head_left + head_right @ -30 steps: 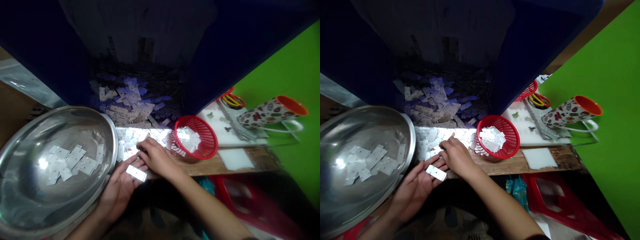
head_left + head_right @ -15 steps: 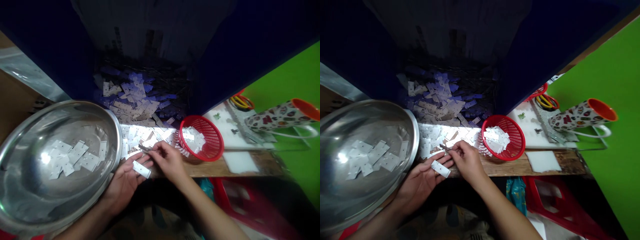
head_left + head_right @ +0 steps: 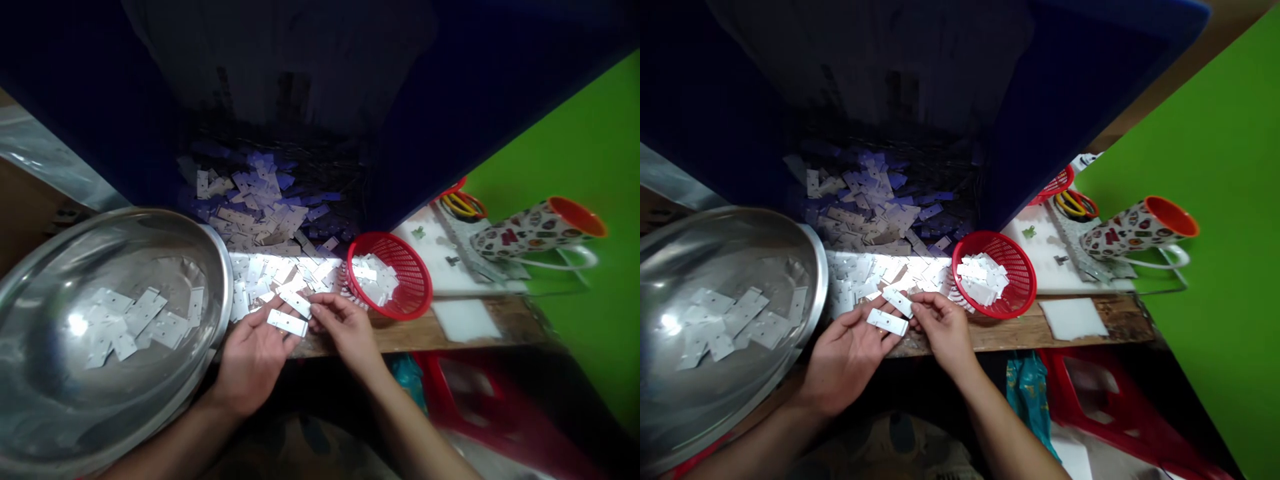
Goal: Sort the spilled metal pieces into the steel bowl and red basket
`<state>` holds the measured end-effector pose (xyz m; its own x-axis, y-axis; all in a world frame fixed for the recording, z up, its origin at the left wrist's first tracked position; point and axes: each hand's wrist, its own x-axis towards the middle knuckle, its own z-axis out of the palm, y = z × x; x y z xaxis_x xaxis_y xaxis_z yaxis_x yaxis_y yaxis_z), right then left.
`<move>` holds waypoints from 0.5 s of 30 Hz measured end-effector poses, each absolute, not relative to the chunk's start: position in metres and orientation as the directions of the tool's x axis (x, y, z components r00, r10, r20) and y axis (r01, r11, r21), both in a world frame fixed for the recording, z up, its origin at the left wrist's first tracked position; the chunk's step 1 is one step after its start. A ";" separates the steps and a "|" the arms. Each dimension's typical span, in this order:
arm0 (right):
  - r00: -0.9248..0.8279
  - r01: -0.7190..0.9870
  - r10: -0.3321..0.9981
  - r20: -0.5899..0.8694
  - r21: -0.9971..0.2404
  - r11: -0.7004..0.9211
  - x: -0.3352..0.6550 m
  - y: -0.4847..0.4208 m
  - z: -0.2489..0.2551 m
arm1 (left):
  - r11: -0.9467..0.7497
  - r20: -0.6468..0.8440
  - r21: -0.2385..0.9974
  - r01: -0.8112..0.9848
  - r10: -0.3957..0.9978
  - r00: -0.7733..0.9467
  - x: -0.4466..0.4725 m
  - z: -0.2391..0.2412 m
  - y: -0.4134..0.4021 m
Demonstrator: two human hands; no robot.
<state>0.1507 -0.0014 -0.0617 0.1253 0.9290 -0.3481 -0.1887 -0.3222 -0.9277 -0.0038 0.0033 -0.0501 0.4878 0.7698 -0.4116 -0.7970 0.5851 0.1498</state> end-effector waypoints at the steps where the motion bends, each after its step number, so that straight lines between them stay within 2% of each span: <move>1: 0.120 -0.187 0.929 -0.350 -0.927 -0.325 0.150 -0.002 -0.063 | 0.579 -0.415 0.146 -0.802 0.772 0.482 -0.005 -0.051 0.004; 6: 0.069 -0.196 0.931 -0.360 -0.919 -0.341 0.144 -0.008 -0.067 | 0.550 -0.433 0.127 -0.826 0.779 0.452 -0.006 -0.056 0.003; 10: 0.144 -0.226 0.944 -0.297 -0.939 -0.261 0.139 -0.012 -0.069 | 0.535 -0.455 0.130 -0.835 0.780 0.429 -0.006 -0.058 0.002; 15: 0.132 -0.214 0.937 -0.324 -0.932 -0.292 0.134 -0.011 -0.073 | 0.523 -0.442 0.111 -0.845 0.788 0.429 -0.006 -0.057 0.001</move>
<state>0.1336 -0.0105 -0.0730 0.1317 0.9369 -0.3239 -0.2143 -0.2921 -0.9321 -0.0063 0.0009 -0.0567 0.4289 0.7877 -0.4422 -0.8453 0.5226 0.1111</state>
